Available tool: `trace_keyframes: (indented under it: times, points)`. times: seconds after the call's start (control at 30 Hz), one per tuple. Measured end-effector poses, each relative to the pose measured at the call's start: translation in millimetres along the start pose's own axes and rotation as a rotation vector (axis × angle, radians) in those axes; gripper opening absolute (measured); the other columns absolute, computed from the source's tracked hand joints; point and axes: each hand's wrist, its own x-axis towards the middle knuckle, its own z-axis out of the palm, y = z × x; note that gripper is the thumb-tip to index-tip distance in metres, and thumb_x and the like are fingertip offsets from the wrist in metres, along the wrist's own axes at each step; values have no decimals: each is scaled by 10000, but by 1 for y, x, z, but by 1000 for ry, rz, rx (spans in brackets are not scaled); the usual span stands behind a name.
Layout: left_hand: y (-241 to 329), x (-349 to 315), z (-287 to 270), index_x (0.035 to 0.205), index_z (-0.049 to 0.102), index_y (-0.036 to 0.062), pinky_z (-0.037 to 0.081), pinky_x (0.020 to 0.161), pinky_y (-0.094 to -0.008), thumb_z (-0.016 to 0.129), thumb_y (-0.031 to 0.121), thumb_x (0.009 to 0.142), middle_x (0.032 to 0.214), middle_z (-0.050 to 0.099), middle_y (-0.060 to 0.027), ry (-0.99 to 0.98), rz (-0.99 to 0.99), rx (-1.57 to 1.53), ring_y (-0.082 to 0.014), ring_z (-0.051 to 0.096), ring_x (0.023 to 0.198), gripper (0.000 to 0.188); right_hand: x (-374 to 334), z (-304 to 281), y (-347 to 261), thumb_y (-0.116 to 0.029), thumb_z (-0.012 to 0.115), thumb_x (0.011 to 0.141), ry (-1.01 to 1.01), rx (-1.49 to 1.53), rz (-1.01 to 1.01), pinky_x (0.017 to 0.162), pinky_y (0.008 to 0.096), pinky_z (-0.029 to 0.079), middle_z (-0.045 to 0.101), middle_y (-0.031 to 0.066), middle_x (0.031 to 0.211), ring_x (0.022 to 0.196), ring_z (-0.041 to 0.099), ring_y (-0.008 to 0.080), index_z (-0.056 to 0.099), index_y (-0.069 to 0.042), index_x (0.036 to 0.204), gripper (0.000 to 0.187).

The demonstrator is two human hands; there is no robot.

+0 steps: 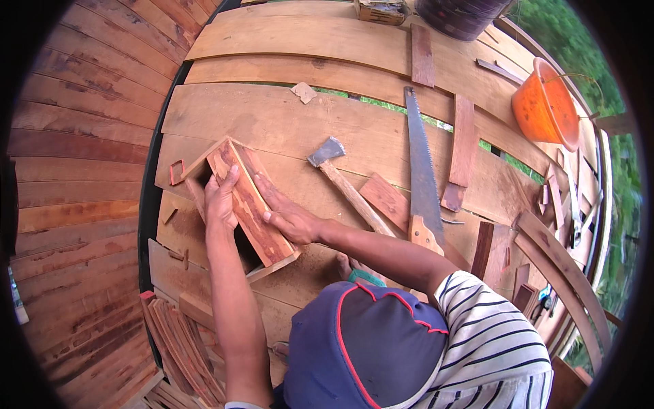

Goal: The person assembles a small wooden box by fitting planks together on a wooden floor. They repeatedly align and adjust the pieces, then use a hand saw to cut a plank to size.

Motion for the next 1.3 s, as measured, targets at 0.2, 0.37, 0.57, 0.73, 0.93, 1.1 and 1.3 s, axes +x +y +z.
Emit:
trace_keyframes:
  times: [0.2,0.37,0.57,0.73,0.93,1.1,1.3]
  points:
    - [2,-3,2,1288,577,35,554,919,-333,775,142,921,1186,675,-83,-8,20,-15,-178,666,1047,431,0,3,-5,-476,314,1063,49,30,-24,1275,419,62,-15,276,1683,1576,-13,380,-14,45,1608,821]
    - [1,-2,-3,1289,577,37,556,918,-338,776,150,921,1192,672,-84,-5,17,-3,-183,664,1051,433,1,6,-3,-513,312,1057,60,28,-14,1272,417,56,-22,279,1683,1576,-12,379,-11,47,1608,849]
    - [0,-1,4,1285,578,38,557,911,-342,785,160,915,1190,673,-83,-7,14,-2,-183,665,1047,442,-2,4,0,-469,325,1063,80,14,-19,1275,420,54,-22,269,1686,1577,-41,368,1,31,1614,811]
    - [-3,0,3,1273,581,39,556,899,-338,781,158,917,1176,680,-82,13,31,10,-176,670,1036,425,-1,2,-1,-459,335,1062,74,38,-25,1274,417,52,-20,267,1687,1578,-42,367,5,33,1614,810]
    - [-2,-5,5,1245,584,6,545,868,-306,768,147,926,1133,687,-89,50,47,74,-158,672,979,395,2,4,2,-431,353,1055,62,42,-20,1272,411,45,-15,259,1691,1579,-31,360,-4,45,1609,813]
    - [10,-17,0,1243,596,0,533,885,-307,779,359,927,1106,685,-71,114,52,340,-154,651,976,513,4,3,-8,-415,340,1043,54,67,-8,1267,371,56,-27,240,1699,1583,-6,327,-31,59,1603,822]
    - [44,-87,-56,1159,583,43,555,879,-355,660,409,1005,1066,683,-102,332,459,1,-187,671,961,404,0,5,-9,-349,303,1028,34,98,62,1256,359,94,29,230,1703,1578,67,297,-50,52,1606,787]
